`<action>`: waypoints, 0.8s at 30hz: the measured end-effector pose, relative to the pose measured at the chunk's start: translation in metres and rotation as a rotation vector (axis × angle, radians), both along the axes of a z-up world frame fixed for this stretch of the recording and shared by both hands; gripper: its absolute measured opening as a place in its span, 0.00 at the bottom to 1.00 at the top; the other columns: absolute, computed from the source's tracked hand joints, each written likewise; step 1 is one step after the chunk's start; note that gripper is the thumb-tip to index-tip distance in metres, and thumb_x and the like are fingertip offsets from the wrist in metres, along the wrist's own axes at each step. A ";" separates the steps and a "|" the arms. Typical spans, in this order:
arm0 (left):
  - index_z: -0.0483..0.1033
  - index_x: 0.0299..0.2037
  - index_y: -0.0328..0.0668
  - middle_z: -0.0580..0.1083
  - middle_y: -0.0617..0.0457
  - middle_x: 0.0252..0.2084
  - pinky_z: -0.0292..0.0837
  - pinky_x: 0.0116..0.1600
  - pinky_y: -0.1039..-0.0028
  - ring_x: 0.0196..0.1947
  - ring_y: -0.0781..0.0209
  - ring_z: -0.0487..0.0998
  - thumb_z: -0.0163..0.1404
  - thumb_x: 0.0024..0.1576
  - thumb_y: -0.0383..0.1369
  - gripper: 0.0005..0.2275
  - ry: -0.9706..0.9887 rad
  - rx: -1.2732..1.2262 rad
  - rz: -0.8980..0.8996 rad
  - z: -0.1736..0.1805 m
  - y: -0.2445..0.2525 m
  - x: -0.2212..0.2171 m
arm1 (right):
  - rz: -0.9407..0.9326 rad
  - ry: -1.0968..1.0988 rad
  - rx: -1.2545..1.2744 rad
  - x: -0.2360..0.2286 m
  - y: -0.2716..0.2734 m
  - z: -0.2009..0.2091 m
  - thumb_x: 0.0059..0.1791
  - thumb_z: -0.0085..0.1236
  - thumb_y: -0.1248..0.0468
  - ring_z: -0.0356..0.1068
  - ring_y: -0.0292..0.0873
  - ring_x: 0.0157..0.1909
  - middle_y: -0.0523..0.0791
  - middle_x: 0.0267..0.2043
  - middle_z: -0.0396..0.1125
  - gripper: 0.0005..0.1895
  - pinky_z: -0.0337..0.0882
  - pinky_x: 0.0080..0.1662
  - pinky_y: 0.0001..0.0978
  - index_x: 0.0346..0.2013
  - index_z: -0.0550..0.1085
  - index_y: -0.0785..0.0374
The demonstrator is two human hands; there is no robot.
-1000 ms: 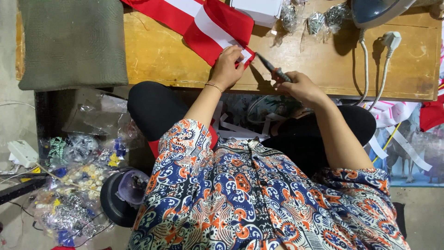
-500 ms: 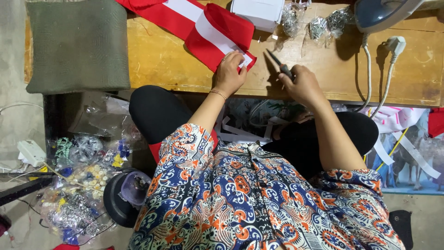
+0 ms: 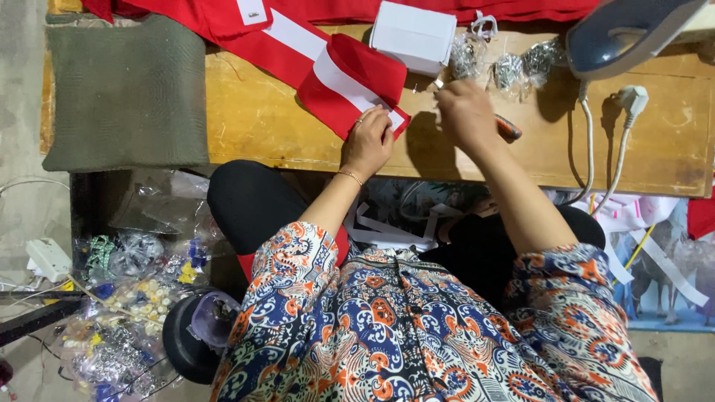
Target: The person aligns red and white fabric strips, secures metal clips to the fabric with pliers, and trims the fabric using scissors on a wooden workbench.
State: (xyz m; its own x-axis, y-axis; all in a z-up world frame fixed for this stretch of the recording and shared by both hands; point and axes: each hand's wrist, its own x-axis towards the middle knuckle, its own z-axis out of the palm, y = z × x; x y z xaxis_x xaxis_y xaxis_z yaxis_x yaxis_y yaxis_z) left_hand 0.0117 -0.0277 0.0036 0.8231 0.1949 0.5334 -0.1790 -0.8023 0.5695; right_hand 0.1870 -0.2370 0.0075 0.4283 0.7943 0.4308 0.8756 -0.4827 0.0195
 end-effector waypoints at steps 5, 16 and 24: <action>0.74 0.34 0.42 0.77 0.47 0.44 0.74 0.61 0.62 0.55 0.47 0.78 0.55 0.50 0.25 0.05 -0.010 -0.006 0.010 0.000 0.001 0.000 | 0.092 -0.227 -0.023 0.012 0.060 -0.027 0.43 0.60 0.56 0.67 0.44 0.37 0.40 0.28 0.66 0.04 0.66 0.35 0.32 0.29 0.77 0.50; 0.80 0.33 0.33 0.77 0.46 0.39 0.77 0.48 0.59 0.48 0.46 0.73 0.53 0.53 0.22 0.03 0.014 -0.125 -0.018 0.036 -0.001 -0.009 | -0.228 0.457 0.015 -0.034 0.070 0.047 0.47 0.62 0.52 0.66 0.63 0.25 0.55 0.24 0.67 0.18 0.63 0.29 0.50 0.27 0.72 0.65; 0.75 0.35 0.39 0.75 0.47 0.36 0.73 0.43 0.59 0.43 0.46 0.73 0.54 0.52 0.25 0.03 0.087 -0.109 -0.003 0.043 -0.002 -0.012 | -0.149 1.215 0.374 -0.084 0.047 0.080 0.54 0.58 0.67 0.70 0.34 0.36 0.44 0.33 0.72 0.10 0.69 0.38 0.26 0.50 0.72 0.60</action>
